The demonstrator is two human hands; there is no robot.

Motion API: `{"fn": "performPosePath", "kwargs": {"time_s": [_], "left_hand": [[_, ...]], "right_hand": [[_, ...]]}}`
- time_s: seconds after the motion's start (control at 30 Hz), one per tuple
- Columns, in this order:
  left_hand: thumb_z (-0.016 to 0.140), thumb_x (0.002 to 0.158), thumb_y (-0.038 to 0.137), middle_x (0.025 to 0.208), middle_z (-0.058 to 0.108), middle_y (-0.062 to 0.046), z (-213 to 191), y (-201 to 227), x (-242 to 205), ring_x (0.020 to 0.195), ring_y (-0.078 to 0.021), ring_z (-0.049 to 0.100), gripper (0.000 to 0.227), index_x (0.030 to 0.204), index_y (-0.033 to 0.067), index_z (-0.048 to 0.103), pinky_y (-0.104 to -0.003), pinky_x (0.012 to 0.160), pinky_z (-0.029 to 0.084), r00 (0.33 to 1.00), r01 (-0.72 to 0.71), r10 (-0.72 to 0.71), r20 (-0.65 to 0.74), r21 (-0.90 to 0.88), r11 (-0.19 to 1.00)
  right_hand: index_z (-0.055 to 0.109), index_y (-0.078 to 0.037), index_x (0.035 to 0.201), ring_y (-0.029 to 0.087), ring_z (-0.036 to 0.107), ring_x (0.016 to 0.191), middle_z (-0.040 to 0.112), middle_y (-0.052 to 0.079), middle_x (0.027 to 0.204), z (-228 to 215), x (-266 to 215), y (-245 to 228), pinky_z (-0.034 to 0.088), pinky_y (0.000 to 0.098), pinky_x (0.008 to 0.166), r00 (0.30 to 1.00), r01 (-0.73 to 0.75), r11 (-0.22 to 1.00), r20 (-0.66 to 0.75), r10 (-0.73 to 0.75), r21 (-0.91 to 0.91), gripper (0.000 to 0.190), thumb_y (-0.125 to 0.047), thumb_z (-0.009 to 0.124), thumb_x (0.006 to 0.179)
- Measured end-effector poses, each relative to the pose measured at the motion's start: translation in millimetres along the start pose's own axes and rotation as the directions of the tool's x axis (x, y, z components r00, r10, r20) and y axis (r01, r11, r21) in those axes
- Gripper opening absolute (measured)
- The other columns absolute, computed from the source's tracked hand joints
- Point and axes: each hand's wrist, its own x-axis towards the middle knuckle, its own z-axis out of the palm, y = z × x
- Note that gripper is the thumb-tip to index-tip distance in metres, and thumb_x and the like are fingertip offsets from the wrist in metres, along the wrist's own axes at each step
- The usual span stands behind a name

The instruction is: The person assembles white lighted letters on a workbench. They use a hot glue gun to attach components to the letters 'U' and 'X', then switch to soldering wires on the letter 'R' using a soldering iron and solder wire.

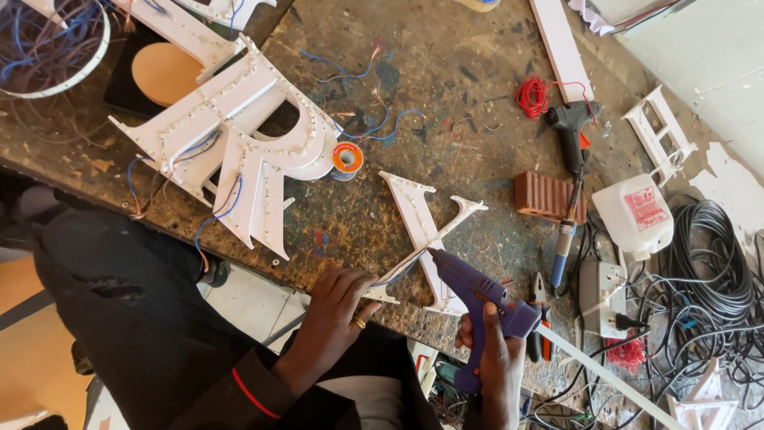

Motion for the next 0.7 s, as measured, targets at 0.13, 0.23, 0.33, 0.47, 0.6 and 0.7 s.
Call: {"fn": "performPosePath", "kwargs": {"time_s": [0.13,0.23,0.33,0.47,0.6,0.7], "left_hand": [[0.077,0.109,0.028,0.139,0.069,-0.008,0.9,-0.8,-0.8,0.132,-0.0305,0.061,0.044,0.148,0.0103,0.066,-0.052,0.12,0.044,1.0,0.005,-0.005,0.014,0.003,1.0],[0.078,0.109,0.027,0.138,0.068,-0.008,-1.2,1.1,0.0,0.133,-0.0306,0.06,0.044,0.147,0.0105,0.065,-0.054,0.124,0.043,1.0,0.01,-0.01,0.008,-0.01,1.0],[0.079,0.108,0.025,0.139,0.067,-0.008,-0.9,1.3,0.2,0.133,-0.0305,0.06,0.044,0.148,0.0111,0.064,-0.056,0.126,0.042,1.0,-0.009,0.009,-0.005,-0.001,1.0],[0.079,0.108,0.025,0.138,0.068,-0.008,-0.2,0.3,0.4,0.133,-0.0305,0.061,0.043,0.146,0.0109,0.065,-0.057,0.128,0.04,1.0,-0.014,0.014,-0.015,-0.001,1.0],[0.081,0.107,0.027,0.139,0.069,-0.008,1.4,-0.1,-0.2,0.133,-0.0304,0.061,0.045,0.147,0.0102,0.066,-0.055,0.126,0.042,1.0,0.003,-0.003,-0.011,-0.009,1.0],[0.081,0.107,0.028,0.14,0.068,-0.008,1.7,-2.3,0.1,0.133,-0.0307,0.061,0.046,0.147,0.0106,0.066,-0.055,0.126,0.041,1.0,0.008,-0.008,0.002,-0.013,1.0]], "right_hand": [[0.067,0.009,0.132,0.019,0.054,0.052,0.064,0.018,0.07,-2.2,-0.6,-1.5,0.055,0.039,0.05,0.999,-0.027,0.999,-0.031,0.026,-0.028,0.052,-0.038,0.068,0.109],[0.061,0.001,0.155,0.015,0.053,0.05,0.062,0.013,0.068,-8.4,4.6,0.9,0.054,0.0351,0.047,0.999,0.037,0.999,0.034,-0.036,-0.013,0.064,-0.041,0.068,0.107],[0.066,0.004,0.134,0.018,0.052,0.048,0.06,0.015,0.067,-9.0,2.2,-1.5,0.051,0.0357,0.044,0.998,0.013,1.0,0.066,-0.013,0.002,0.051,-0.04,0.068,0.108],[0.066,0.005,0.137,0.017,0.051,0.049,0.059,0.013,0.067,-5.0,-0.4,-4.0,0.049,0.0345,0.044,0.998,0.009,1.0,0.058,-0.008,-0.018,0.052,-0.039,0.066,0.109],[0.067,0.005,0.143,0.016,0.052,0.048,0.062,0.014,0.067,-8.6,3.3,-0.9,0.051,0.0338,0.044,0.999,-0.002,0.999,0.032,0.004,-0.048,0.059,-0.041,0.068,0.107],[0.069,0.008,0.133,0.017,0.05,0.047,0.062,0.016,0.067,-9.8,3.1,0.7,0.048,0.036,0.043,0.999,-0.045,0.998,-0.005,0.045,-0.045,0.055,-0.04,0.07,0.106]]}}
